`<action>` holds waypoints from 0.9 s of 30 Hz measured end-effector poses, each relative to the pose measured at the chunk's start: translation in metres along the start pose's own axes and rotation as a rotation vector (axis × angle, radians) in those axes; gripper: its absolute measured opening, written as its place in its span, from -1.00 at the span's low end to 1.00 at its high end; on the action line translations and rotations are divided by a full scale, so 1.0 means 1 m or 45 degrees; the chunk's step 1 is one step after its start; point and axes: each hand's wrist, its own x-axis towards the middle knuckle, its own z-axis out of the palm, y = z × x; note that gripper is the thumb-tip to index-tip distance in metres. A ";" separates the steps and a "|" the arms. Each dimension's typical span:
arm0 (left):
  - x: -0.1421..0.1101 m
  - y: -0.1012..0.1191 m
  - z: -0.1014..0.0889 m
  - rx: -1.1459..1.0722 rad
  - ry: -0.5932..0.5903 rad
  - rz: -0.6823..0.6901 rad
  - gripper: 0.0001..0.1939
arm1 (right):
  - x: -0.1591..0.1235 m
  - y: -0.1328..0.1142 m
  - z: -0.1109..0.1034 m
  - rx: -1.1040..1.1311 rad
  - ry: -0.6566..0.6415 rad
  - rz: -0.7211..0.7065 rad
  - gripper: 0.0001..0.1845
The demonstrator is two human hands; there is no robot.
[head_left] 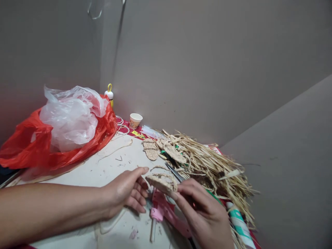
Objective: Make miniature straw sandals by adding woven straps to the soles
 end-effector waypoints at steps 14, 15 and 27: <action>-0.028 0.015 0.008 0.744 -0.144 0.775 -0.92 | 0.000 0.001 0.015 0.622 -0.010 0.646 -0.79; -0.026 0.015 0.007 0.700 -0.168 0.749 -0.93 | 0.001 0.001 0.014 0.648 -0.014 0.667 -0.79; -0.026 0.021 0.004 0.865 -0.210 0.752 -0.78 | 0.003 0.000 0.003 0.746 -0.129 1.021 -0.69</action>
